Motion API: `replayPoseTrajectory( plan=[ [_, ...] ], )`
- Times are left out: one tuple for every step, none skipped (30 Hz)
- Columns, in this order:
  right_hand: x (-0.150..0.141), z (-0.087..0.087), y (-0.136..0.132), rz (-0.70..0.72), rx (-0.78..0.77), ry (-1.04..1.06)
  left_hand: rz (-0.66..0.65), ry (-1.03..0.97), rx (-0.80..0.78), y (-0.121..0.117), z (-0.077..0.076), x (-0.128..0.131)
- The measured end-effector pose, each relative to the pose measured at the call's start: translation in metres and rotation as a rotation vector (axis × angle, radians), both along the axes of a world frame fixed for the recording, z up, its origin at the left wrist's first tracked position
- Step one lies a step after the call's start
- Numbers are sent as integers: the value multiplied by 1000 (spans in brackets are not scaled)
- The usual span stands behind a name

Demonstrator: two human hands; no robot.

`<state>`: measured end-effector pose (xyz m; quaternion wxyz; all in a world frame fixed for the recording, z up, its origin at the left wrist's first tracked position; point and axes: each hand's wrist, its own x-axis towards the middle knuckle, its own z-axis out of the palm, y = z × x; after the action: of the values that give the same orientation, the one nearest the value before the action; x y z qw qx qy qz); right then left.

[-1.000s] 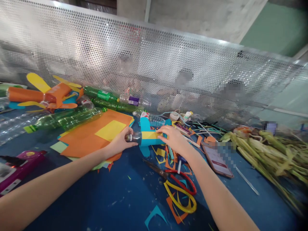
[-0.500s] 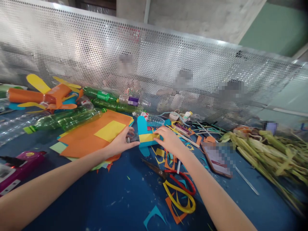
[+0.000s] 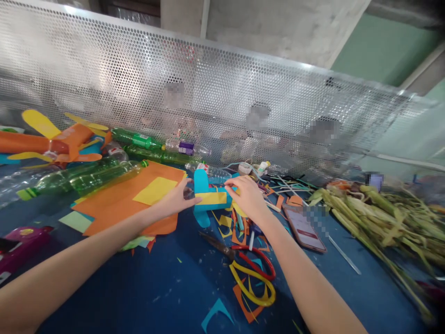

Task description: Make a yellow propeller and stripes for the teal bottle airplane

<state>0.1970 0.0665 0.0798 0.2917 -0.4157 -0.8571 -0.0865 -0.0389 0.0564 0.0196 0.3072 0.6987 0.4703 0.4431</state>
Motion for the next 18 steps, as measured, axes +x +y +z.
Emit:
replayPoseTrajectory(
  plan=[
    [2, 2, 0, -25, -6, 27, -8, 33, -10, -2, 3, 0],
    [3, 4, 0, -44, -24, 48, -15, 57, -8, -5, 5, 1],
    [3, 4, 0, -56, -53, 66, -17, 79, 2, -7, 8, 2],
    [3, 4, -1, -68, -89, 84, -11, 101, 17, -10, 9, 3],
    [2, 4, -2, -82, -127, 102, 0, 121, 34, -12, 11, 5],
    [1, 3, -3, -96, -170, 120, 12, 144, 52, -14, 11, 6],
    [0, 3, -4, -110, -215, 135, 23, 165, 72, -15, 11, 8],
    [-2, 2, -4, -121, -257, 145, 34, 180, 96, -16, 10, 9],
    [-3, 1, -5, -130, -290, 150, 42, 190, 119, -16, 9, 10],
    [-5, 0, -6, -138, -314, 153, 44, 198, 137, -16, 8, 11],
    [-5, 0, -6, -141, -330, 152, 47, 204, 148, -16, 6, 12],
    [-6, -1, -6, -146, -340, 151, 49, 209, 151, -16, 5, 12],
    [-6, -1, -6, -152, -345, 150, 53, 210, 149, -15, 4, 12],
    [-6, -2, -6, -157, -352, 150, 54, 210, 142, -15, 3, 12],
    [-6, -2, -6, -164, -355, 150, 54, 211, 134, -15, 3, 12],
    [-6, -2, -6, -170, -355, 151, 53, 209, 128, -16, 3, 12],
    [-6, -2, -6, -179, -350, 152, 51, 209, 127, -16, 3, 12],
    [-5, -1, -7, -188, -338, 156, 50, 209, 129, -16, 4, 12]
  ],
)
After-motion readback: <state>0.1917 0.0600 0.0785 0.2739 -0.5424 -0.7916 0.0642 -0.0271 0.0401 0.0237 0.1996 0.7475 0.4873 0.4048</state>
